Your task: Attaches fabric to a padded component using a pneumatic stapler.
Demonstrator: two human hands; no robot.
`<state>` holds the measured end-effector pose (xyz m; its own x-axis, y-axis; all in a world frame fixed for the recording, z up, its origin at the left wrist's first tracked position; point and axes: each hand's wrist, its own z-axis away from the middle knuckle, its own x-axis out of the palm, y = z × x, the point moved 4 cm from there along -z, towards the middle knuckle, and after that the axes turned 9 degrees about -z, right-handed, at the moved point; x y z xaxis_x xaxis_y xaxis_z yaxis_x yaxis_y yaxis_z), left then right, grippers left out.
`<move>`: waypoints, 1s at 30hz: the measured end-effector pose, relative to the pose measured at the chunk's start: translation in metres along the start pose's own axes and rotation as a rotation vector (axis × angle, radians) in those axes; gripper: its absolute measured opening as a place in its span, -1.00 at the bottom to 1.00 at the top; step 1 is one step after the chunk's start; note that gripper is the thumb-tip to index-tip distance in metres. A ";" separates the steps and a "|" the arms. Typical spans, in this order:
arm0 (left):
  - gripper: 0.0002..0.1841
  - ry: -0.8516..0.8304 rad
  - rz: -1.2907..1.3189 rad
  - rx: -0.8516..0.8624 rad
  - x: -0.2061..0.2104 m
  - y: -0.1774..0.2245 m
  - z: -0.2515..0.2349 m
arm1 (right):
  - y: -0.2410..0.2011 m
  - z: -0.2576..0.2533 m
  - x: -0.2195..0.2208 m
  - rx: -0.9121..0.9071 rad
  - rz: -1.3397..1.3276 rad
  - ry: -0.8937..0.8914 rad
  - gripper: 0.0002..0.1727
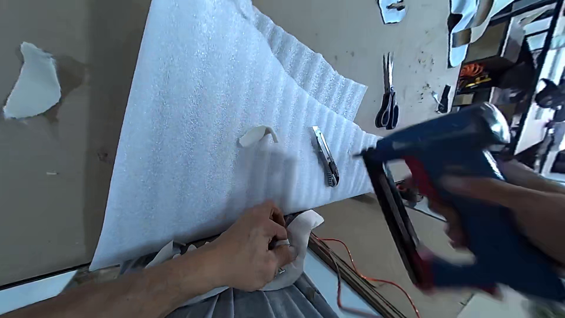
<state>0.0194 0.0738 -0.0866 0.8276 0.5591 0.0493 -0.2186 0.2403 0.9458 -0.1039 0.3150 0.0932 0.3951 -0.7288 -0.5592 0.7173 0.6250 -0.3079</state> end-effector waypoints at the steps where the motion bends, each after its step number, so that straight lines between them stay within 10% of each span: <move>1: -0.59 -0.008 0.001 -0.012 -0.001 0.001 -0.001 | -0.011 0.023 0.011 0.098 -0.068 -0.069 -0.74; 14: -0.64 -0.013 -0.034 0.052 -0.002 -0.002 -0.004 | -0.035 0.042 0.097 0.449 0.139 -0.666 -0.79; 24: -0.62 -0.020 -0.057 0.025 -0.002 -0.003 -0.003 | -0.019 0.037 0.091 0.448 0.113 -0.691 -0.79; 30: -0.57 -0.075 -0.030 -0.078 -0.012 0.001 0.000 | -0.013 0.010 0.022 -0.003 0.243 -0.174 -0.71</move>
<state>0.0098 0.0674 -0.0859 0.8703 0.4903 0.0477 -0.2300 0.3187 0.9195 -0.0994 0.2883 0.0926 0.6473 -0.5946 -0.4769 0.5883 0.7876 -0.1833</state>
